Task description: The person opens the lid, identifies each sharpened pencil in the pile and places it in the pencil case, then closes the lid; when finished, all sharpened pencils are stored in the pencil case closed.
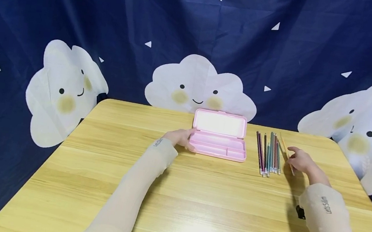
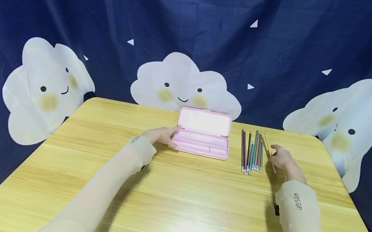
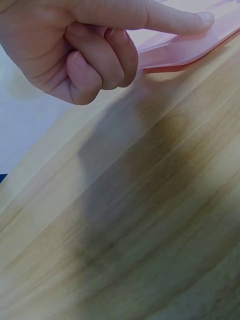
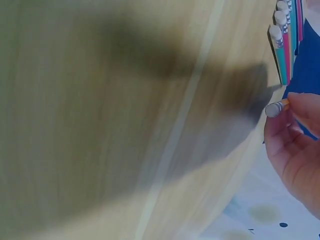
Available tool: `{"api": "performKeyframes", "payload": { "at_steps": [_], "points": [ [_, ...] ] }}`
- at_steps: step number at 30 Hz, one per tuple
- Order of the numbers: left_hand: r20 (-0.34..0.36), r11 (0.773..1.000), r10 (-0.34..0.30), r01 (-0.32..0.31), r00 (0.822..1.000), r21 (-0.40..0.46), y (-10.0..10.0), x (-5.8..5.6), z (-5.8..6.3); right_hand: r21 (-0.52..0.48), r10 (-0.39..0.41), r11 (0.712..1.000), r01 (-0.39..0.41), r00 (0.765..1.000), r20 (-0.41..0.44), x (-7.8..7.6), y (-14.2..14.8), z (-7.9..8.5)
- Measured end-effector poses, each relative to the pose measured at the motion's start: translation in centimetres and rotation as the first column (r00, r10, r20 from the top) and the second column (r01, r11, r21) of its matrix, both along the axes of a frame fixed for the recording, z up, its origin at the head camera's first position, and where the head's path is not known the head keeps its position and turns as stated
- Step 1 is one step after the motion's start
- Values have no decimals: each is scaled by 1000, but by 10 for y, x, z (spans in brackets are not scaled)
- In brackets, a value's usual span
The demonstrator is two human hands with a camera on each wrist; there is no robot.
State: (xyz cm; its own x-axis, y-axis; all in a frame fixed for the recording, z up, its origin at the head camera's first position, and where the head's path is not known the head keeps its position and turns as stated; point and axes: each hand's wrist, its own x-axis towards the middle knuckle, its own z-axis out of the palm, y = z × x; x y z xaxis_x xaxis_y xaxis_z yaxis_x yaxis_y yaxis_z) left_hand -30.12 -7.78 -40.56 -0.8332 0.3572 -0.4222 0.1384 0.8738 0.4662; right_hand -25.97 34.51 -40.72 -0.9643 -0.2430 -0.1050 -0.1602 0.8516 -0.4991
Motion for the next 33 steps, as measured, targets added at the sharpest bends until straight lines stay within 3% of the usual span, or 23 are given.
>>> {"api": "performKeyframes", "payload": {
  "at_steps": [5,13,21,33],
  "points": [
    [0,1000,4,-4,1000,-1,-1,-1,-1,19,38,999,-37,996,-83,-5,-3,2],
    [-2,1000,-8,8,1000,1,-2,0,-2,-79,32,996,-42,992,-123,-7,-24,2],
    [-3,1000,-9,9,1000,-6,0,1,-1,-69,96,992,-108,982,-165,-11,-43,4],
    [-10,1000,-14,13,1000,-13,0,1,2,-102,119,986,-132,985,-123,-21,-68,0]
  ]
}}
